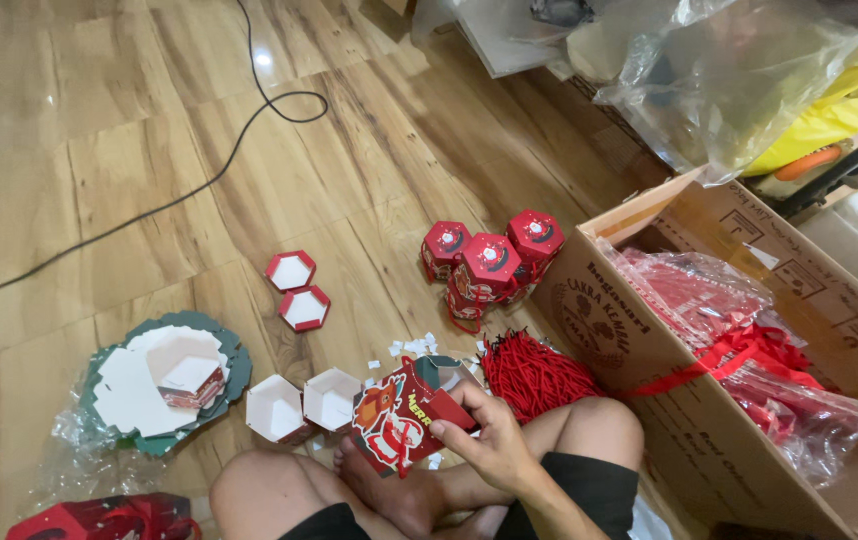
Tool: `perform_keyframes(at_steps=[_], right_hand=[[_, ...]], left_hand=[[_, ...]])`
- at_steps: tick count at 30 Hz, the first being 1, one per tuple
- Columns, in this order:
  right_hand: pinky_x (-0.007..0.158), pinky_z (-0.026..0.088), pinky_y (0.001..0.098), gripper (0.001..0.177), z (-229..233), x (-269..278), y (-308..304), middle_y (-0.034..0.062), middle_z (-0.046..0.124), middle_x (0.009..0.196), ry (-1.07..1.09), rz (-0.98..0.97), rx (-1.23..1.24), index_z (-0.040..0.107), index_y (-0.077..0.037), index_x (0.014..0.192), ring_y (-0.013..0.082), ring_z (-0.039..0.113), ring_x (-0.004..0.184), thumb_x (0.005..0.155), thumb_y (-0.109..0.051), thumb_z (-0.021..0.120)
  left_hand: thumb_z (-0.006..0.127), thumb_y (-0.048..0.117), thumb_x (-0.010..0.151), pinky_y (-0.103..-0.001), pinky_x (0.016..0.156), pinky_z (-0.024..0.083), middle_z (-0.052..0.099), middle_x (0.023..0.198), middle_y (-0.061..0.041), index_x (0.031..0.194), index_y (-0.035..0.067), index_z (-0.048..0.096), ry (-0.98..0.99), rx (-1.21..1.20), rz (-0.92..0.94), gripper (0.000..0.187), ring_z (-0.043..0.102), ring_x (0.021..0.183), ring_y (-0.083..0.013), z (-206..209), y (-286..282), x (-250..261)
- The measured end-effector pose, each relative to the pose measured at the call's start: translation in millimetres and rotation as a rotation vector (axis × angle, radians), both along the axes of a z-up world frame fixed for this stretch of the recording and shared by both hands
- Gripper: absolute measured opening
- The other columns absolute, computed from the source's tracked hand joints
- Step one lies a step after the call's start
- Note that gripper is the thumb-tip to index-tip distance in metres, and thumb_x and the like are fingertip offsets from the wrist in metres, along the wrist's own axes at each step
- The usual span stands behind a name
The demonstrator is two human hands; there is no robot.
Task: The person assembles hexagonal cardboard gift boxes by folding the pre-cut flaps and threading red cord handles through the provided holes.
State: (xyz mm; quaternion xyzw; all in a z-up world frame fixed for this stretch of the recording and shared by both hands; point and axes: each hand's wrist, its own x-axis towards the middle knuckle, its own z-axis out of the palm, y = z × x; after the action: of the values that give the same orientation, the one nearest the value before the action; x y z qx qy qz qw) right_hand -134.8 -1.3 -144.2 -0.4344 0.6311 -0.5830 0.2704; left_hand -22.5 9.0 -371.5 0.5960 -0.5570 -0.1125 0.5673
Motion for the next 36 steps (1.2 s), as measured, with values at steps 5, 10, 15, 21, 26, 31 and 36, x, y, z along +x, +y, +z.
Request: perform_keyframes(at_steps=[5,10,15,21,26,31,36], right_hand=[[0.058,0.038,0.0242,0.018,-4,-5,-1,-0.0031,0.055,0.074,-0.067,0.001,-0.026,0.057,-0.011,0.081,0.0078,0.046,0.065,0.088,-0.020,0.071],[0.057,0.038,0.0238,0.019,-6,-6,0,-0.0026,0.057,0.075,-0.092,-0.012,0.017,0.057,-0.010,0.080,0.0075,0.047,0.065,0.086,-0.021,0.072],[0.056,0.037,0.0233,0.018,-7,-3,2,-0.0023,0.056,0.074,-0.103,0.011,-0.001,0.058,-0.010,0.082,0.0072,0.047,0.064,0.087,-0.020,0.071],[0.059,0.037,0.0238,0.015,0,-3,5,-0.0038,0.054,0.076,-0.056,-0.001,-0.021,0.058,-0.011,0.084,0.0074,0.045,0.066,0.088,-0.019,0.069],[0.058,0.037,0.0229,0.015,-4,-4,7,-0.0027,0.056,0.075,-0.105,-0.012,-0.018,0.058,-0.010,0.083,0.0064,0.046,0.065,0.087,-0.016,0.070],[0.057,0.036,0.0227,0.015,0,-3,8,-0.0036,0.054,0.073,-0.079,-0.019,0.007,0.058,-0.010,0.082,0.0059,0.044,0.063,0.087,-0.017,0.070],[0.059,0.037,0.0226,0.014,-1,-3,11,-0.0038,0.054,0.074,-0.084,-0.011,-0.004,0.058,-0.010,0.084,0.0058,0.045,0.065,0.087,-0.017,0.070]], left_hand=[[0.076,0.013,0.038,-0.044,0.114,0.030,0.057,0.120,-0.022,0.120,-0.001,0.049,-0.291,0.629,-0.312,0.088,0.050,0.123,-0.0401,78,-80,13],[0.058,0.024,0.072,-0.047,0.109,0.036,0.058,0.119,-0.027,0.125,-0.004,0.052,-0.087,0.277,-0.096,0.061,0.051,0.122,-0.0422,52,-68,-19],[0.036,0.031,0.097,-0.043,0.118,0.015,0.030,0.146,-0.016,0.142,-0.002,0.030,0.666,0.306,-0.510,0.056,0.024,0.139,-0.0285,-24,-38,-33],[0.046,0.055,0.073,-0.039,0.123,0.002,0.010,0.161,-0.010,0.152,0.001,0.010,0.483,0.420,-0.767,0.102,0.002,0.150,-0.0231,-61,-18,-31],[0.046,0.019,0.088,-0.036,0.122,0.022,0.029,0.154,-0.017,0.150,-0.005,0.025,0.110,0.128,-0.148,0.070,0.024,0.147,-0.0266,86,-16,-43],[0.064,0.029,0.063,-0.035,0.121,0.011,0.018,0.160,-0.001,0.152,0.009,0.014,0.878,0.635,-0.472,0.104,0.014,0.149,-0.0130,167,-16,-10],[0.049,0.007,0.075,-0.046,0.111,0.036,0.036,0.151,-0.009,0.153,0.019,0.022,1.305,0.712,-0.203,0.083,0.043,0.134,-0.0225,253,-33,-36]])
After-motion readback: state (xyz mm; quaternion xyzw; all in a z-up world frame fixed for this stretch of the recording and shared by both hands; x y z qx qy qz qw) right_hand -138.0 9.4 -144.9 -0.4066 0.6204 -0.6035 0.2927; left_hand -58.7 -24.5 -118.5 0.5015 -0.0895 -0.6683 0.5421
